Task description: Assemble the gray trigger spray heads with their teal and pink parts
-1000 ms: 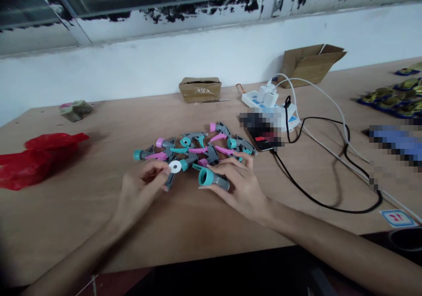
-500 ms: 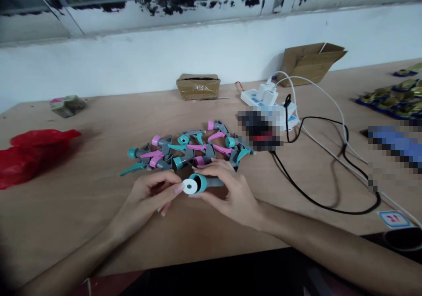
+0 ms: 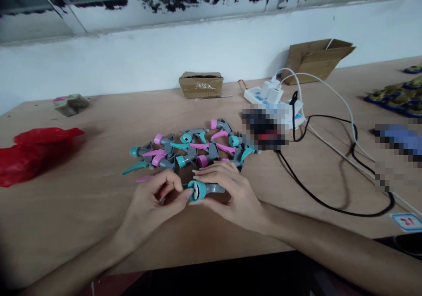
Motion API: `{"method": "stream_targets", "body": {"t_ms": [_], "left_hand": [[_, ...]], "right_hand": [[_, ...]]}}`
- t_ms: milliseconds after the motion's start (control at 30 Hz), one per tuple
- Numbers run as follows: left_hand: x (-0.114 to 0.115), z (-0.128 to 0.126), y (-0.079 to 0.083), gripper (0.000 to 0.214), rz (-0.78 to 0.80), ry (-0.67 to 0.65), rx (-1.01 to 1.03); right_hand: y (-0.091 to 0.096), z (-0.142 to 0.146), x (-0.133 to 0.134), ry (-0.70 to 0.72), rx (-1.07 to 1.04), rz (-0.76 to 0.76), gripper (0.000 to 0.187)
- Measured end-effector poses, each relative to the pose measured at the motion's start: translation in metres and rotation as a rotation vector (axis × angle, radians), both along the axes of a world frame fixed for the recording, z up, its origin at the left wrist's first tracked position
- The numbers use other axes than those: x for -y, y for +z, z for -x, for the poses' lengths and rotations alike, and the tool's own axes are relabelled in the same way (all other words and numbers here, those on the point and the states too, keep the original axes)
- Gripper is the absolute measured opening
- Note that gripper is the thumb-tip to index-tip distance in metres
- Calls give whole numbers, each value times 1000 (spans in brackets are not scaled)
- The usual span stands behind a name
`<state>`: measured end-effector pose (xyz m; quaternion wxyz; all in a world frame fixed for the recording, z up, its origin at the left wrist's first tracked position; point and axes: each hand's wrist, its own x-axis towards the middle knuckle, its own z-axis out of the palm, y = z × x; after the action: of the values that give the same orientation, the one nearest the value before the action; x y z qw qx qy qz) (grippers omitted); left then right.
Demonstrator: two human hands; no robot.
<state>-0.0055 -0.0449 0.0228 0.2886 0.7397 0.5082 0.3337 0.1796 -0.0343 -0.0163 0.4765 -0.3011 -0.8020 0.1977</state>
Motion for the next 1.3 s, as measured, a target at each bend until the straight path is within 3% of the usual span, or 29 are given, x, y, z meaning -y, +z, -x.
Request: {"method": "stream_targets", "body": {"t_ms": [200, 467, 833, 967, 1100, 1300], "left_hand": [[1, -2, 3, 11, -245, -129, 13], [2, -2, 9, 10, -278, -129, -131], [14, -9, 28, 9, -337, -111, -548], [24, -11, 28, 12, -480, -151, -672], [26, -5, 20, 17, -516, -266, -599], [18, 12, 9, 17, -296, -433, -366]], "right_hand": [[1, -2, 0, -3, 15, -39, 33], [0, -3, 2, -47, 50, -89, 32], [-1, -6, 8, -140, 191, -258, 26], [-4, -6, 10, -137, 230, -335, 25], [-4, -7, 12, -136, 253, -357, 30], [-5, -3, 11, -40, 339, -373, 23]]}}
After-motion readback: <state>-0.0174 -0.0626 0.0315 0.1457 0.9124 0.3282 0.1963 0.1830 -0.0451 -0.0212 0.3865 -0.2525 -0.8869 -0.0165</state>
